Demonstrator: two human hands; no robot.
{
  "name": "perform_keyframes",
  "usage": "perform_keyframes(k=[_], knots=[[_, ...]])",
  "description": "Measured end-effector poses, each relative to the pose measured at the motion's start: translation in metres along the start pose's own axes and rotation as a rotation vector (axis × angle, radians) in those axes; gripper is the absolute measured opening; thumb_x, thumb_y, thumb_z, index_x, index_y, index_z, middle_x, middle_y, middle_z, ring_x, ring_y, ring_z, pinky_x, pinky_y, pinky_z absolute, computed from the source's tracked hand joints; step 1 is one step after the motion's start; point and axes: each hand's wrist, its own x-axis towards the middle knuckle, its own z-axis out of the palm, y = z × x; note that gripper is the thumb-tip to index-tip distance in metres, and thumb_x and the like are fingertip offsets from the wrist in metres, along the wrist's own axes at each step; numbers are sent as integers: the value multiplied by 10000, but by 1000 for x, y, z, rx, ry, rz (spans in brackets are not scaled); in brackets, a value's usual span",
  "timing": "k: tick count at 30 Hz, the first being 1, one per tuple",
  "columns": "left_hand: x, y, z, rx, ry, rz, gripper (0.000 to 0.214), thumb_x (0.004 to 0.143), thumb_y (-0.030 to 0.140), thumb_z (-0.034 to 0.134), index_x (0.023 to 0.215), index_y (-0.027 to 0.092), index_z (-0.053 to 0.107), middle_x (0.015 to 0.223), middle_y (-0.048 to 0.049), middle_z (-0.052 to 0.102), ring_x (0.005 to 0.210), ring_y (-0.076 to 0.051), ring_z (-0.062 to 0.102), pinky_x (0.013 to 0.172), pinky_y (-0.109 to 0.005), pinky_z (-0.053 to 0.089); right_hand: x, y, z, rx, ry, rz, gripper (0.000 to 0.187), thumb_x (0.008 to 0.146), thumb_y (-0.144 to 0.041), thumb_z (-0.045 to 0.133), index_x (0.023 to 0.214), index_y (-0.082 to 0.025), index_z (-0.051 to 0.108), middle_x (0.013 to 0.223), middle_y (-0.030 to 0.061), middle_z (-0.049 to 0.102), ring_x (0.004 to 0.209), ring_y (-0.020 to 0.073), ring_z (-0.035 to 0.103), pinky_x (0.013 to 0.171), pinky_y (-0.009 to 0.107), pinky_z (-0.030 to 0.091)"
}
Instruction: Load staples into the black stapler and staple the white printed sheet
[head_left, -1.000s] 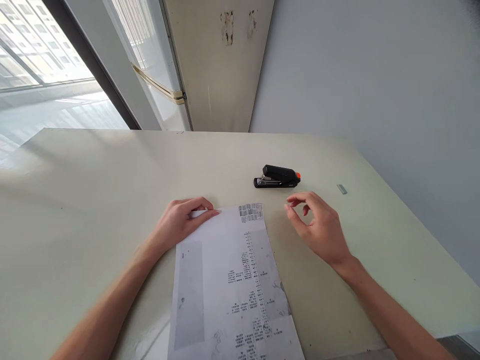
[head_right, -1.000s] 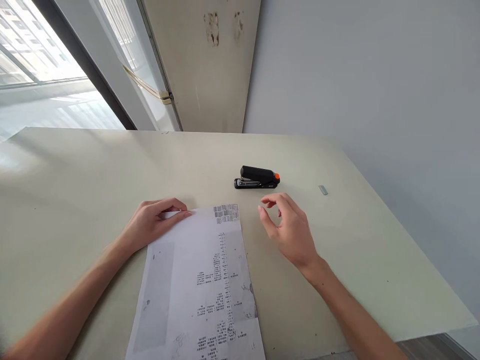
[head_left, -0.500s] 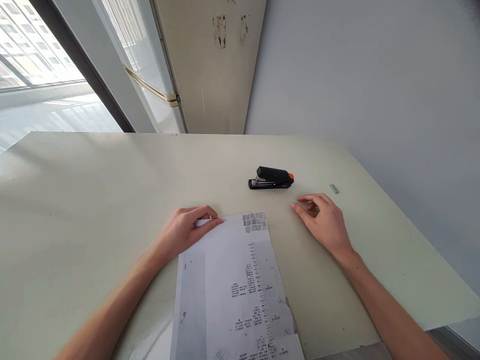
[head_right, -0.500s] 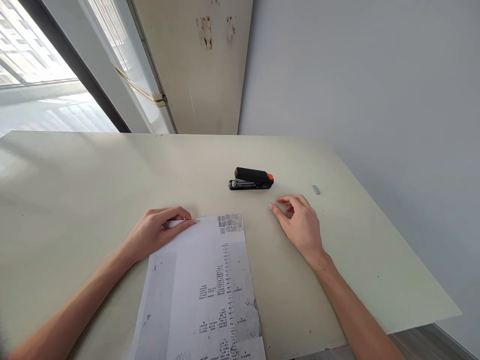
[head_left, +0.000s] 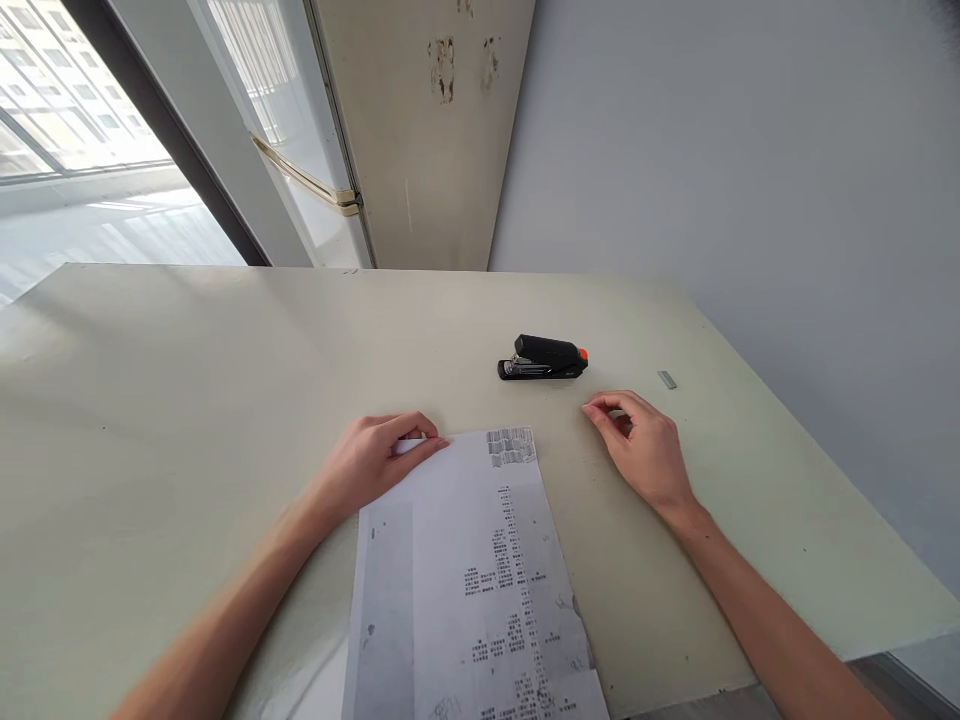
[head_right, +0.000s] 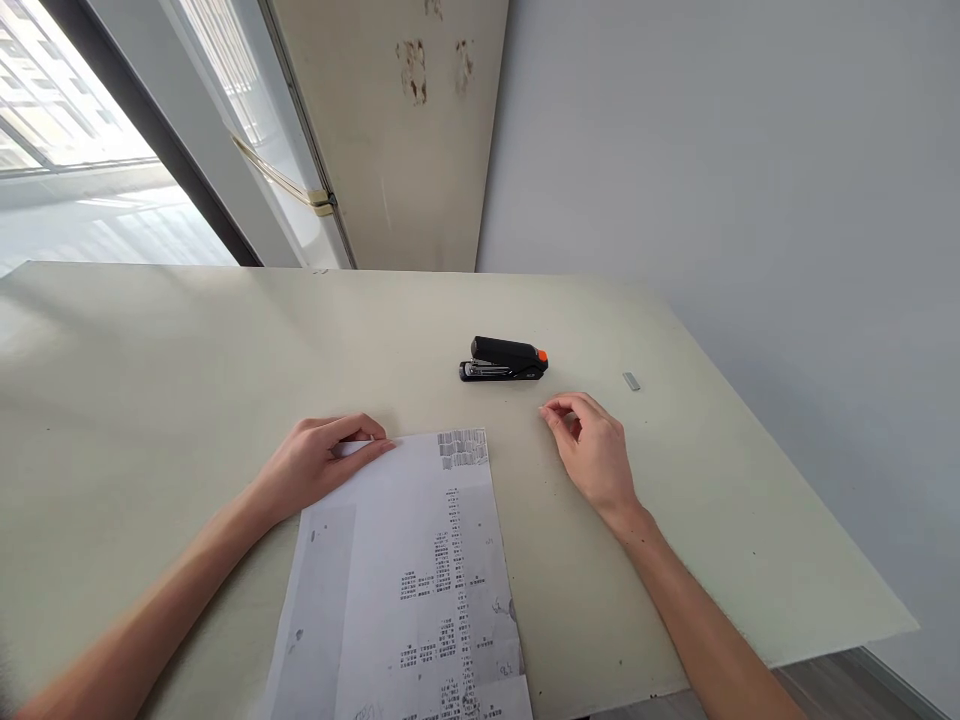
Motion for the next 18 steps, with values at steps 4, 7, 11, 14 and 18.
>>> perform_keyframes(k=[4,7,11,14,18], knots=[[1,1,0,0,-7,-11,302,1002,503,594,912,259,747,777,27,734,597,-122,589,563,-244,413,2,-2,-6,211,-53,197,433,924,-641,659,970,-216,724,1016,102,772,866,236,698,739,369,553],[1,1,0,-4,-12,-8,315,1003,514,585,912,260,746,784,24,738,590,-125,590,561,-246,417,2,-4,-11,361,-94,271,453,869,-652,726,949,-206,719,981,98,763,795,204,678,765,370,572],[1,1,0,3,-12,-9,317,1000,517,585,913,260,749,782,22,741,586,-126,593,561,-248,423,-2,-13,-14,457,-139,307,448,787,-617,828,952,-218,707,937,77,761,749,199,672,783,393,585],[2,2,0,5,-12,-20,312,995,516,592,903,262,749,778,24,744,587,-127,595,561,-248,426,-7,-25,-15,467,-208,355,479,761,-596,858,1033,-227,716,923,76,779,721,208,682,776,417,594],[1,3,0,-36,-4,-12,299,1006,490,590,904,257,747,784,22,746,608,-127,606,575,-243,439,-15,-41,-14,480,-325,394,469,751,-552,886,1074,-257,717,981,68,804,933,268,751,912,457,584]])
